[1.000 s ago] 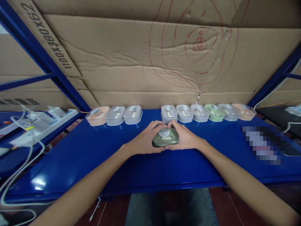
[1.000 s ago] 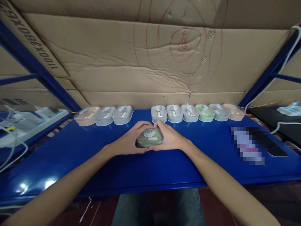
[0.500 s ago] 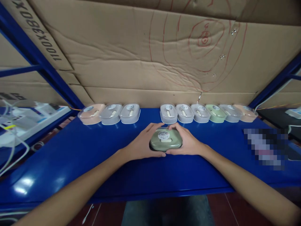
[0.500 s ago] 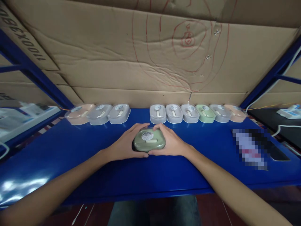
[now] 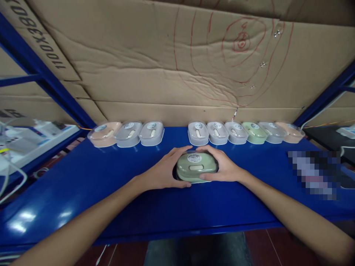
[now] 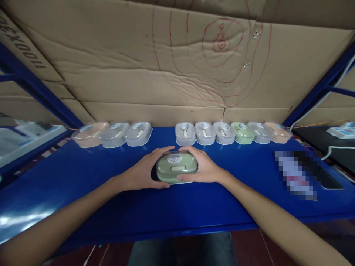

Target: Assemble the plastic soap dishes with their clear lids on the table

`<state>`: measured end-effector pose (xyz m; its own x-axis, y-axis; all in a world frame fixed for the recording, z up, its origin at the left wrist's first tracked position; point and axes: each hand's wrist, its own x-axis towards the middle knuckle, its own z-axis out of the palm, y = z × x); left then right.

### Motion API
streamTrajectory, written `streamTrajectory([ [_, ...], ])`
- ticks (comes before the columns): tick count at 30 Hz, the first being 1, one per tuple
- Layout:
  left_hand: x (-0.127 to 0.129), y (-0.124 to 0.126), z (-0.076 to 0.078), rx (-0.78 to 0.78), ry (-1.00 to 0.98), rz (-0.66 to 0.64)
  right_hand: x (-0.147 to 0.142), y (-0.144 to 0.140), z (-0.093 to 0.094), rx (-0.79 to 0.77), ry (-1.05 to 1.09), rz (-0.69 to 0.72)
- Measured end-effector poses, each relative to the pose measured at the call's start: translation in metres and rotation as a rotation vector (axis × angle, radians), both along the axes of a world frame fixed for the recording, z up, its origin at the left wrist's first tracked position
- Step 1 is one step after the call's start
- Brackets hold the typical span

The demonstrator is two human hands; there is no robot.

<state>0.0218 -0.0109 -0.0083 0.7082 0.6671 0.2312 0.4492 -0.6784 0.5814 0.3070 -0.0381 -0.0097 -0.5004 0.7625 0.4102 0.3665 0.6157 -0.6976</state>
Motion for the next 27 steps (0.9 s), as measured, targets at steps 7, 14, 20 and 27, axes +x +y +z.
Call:
streamTrajectory([
  [7,-0.001,0.0,0.0,-0.011,-0.014,0.015,0.006,0.005,-0.004,-0.093,0.121,0.019],
  [14,-0.002,0.005,0.017,-0.082,0.079,-0.014,0.035,0.015,0.009,-0.003,0.15,-0.048],
  [20,-0.023,0.023,0.03,-0.118,0.146,-0.093,0.058,0.02,0.026,0.292,-0.121,-0.2],
  [27,-0.045,0.032,0.042,-0.118,0.243,-0.119,0.062,0.02,0.03,0.332,-0.435,-0.214],
])
